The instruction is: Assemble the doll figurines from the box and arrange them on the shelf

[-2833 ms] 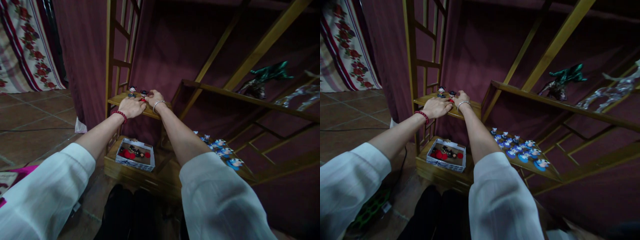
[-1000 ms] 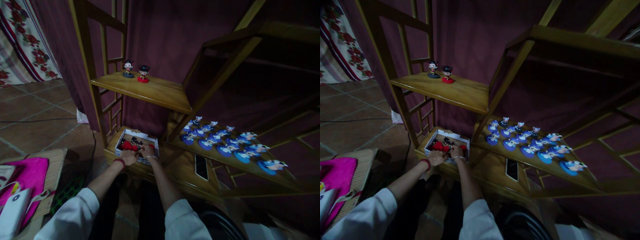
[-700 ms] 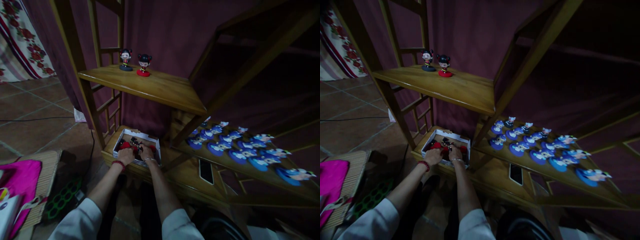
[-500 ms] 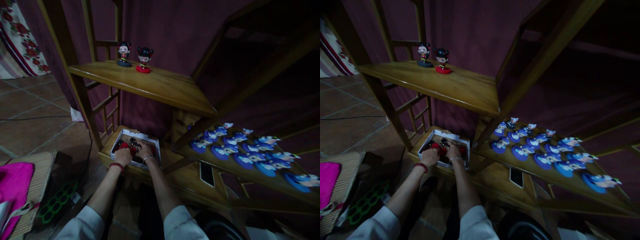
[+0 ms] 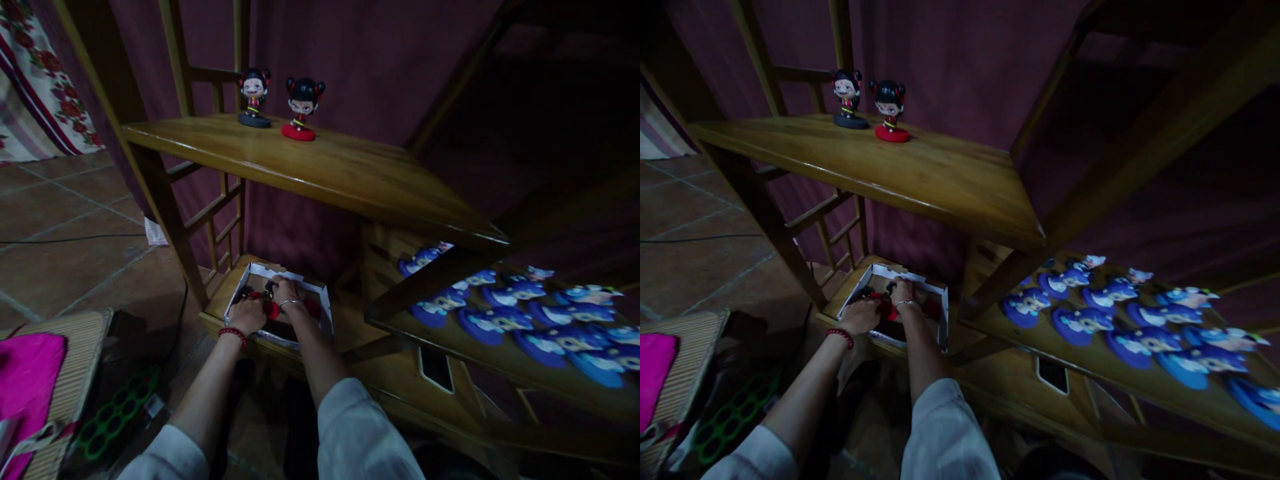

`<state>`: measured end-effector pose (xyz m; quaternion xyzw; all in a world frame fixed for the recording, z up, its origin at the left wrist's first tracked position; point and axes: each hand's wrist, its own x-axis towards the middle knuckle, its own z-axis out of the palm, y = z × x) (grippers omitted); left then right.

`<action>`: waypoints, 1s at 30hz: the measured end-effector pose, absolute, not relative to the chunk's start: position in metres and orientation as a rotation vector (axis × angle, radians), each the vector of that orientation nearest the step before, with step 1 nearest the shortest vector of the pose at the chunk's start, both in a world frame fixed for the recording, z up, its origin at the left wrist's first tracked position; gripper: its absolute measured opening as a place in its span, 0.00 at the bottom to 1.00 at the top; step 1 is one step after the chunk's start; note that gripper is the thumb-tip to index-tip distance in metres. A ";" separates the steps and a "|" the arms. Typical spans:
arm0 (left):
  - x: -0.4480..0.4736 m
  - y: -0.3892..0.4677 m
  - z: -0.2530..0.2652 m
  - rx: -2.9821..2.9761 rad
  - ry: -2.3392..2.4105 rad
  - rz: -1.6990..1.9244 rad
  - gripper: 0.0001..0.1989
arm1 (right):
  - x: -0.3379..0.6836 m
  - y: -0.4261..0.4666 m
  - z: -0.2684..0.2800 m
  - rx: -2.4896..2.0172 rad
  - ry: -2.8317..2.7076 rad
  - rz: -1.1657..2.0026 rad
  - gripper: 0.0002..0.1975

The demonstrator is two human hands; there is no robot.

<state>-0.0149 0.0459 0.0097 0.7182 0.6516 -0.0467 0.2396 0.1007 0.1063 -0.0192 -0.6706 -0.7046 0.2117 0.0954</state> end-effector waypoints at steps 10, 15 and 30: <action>-0.017 0.050 0.008 1.974 1.763 -0.118 0.16 | 0.093 0.111 -0.032 -1.995 -2.046 0.636 0.14; -0.017 0.052 0.007 1.965 1.781 -0.095 0.18 | 0.093 0.112 -0.033 -2.011 -2.035 0.640 0.13; -0.024 0.056 0.004 1.961 1.664 0.040 0.23 | 0.099 0.099 -0.029 -1.923 -1.739 0.796 0.16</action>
